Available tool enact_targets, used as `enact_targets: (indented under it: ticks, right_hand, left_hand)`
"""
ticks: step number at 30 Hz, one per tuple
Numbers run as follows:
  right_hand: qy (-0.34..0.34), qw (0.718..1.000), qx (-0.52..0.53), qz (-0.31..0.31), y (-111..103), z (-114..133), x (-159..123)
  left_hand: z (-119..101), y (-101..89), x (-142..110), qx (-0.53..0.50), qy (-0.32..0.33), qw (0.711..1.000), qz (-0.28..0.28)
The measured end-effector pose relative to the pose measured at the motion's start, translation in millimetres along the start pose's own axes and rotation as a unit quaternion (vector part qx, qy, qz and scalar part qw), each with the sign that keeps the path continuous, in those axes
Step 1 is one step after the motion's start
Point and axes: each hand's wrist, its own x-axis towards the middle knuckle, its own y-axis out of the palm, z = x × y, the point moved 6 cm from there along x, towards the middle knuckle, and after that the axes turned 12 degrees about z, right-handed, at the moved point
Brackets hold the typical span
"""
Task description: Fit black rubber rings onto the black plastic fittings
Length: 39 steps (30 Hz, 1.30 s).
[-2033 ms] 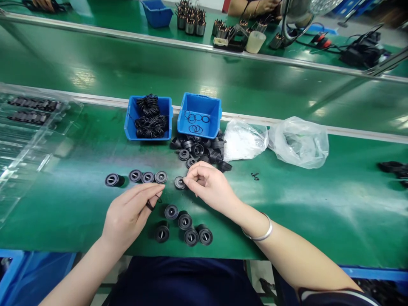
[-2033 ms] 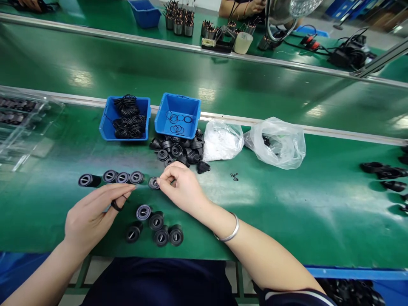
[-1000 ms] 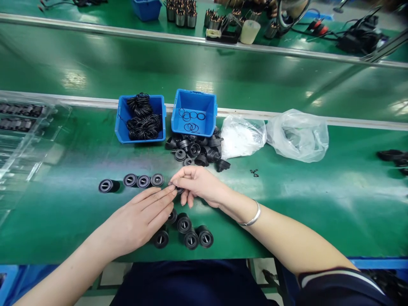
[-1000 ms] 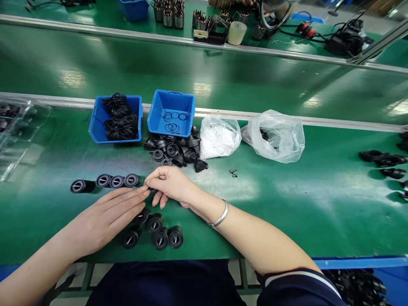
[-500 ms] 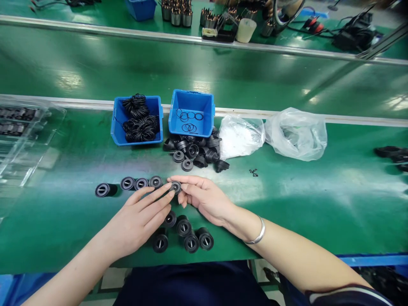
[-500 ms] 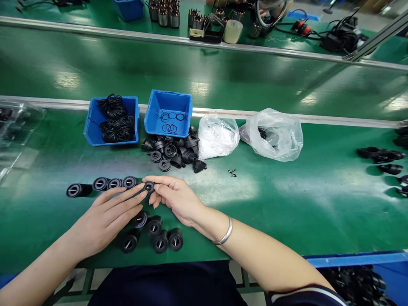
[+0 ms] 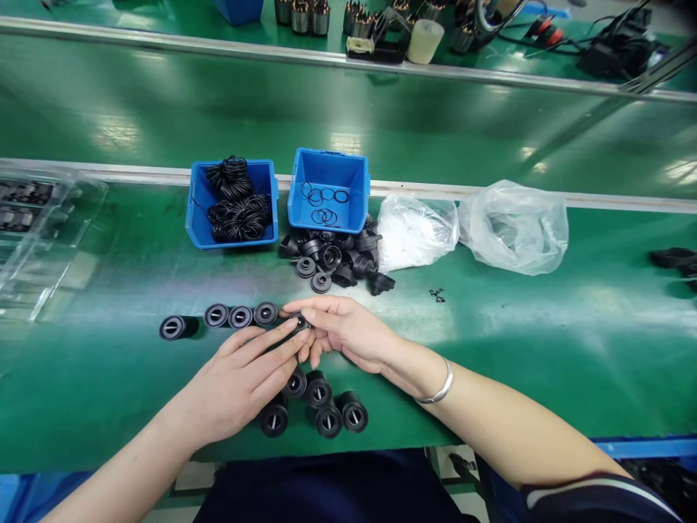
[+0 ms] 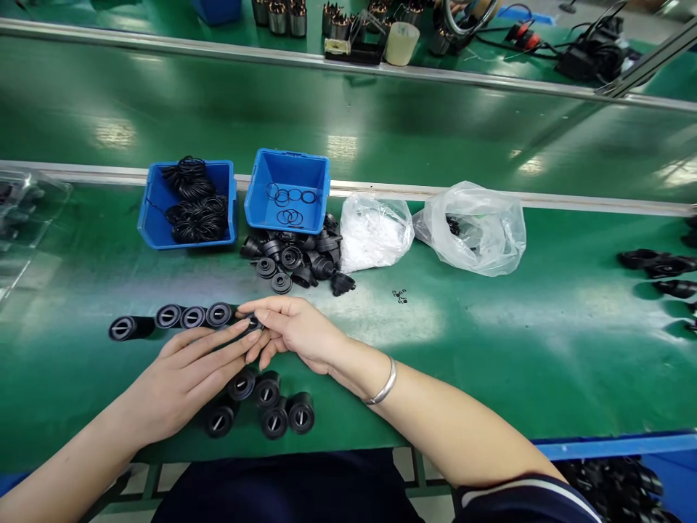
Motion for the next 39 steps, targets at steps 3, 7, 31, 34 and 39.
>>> enact_targets:
  ticks: [3,7,31,34,39]
  right_hand:
    - [0.004,1.000,0.014,0.007,0.8,1.0,-0.1]
    - [0.013,1.000,0.004,-0.004,-0.2,2.2,1.6]
    - [-0.007,1.000,0.010,0.013,2.0,7.3,1.9]
    - [-0.004,1.000,-0.013,0.007,1.4,5.8,2.5]
    - [-0.011,0.999,-0.034,-0.033,0.6,2.8,4.7]
  left_hand:
    - [0.0,0.1,-0.8,0.000,-0.001,1.000,-0.007]
    - [-0.2,-1.5,1.4,-0.005,-0.012,1.000,-0.021]
    - [7.0,6.8,-10.3,-0.055,-0.012,0.998,-0.024]
    - [6.1,5.4,-9.1,-0.052,-0.017,0.998,-0.028]
    - [2.8,2.3,-3.8,-0.021,-0.036,0.999,-0.021]
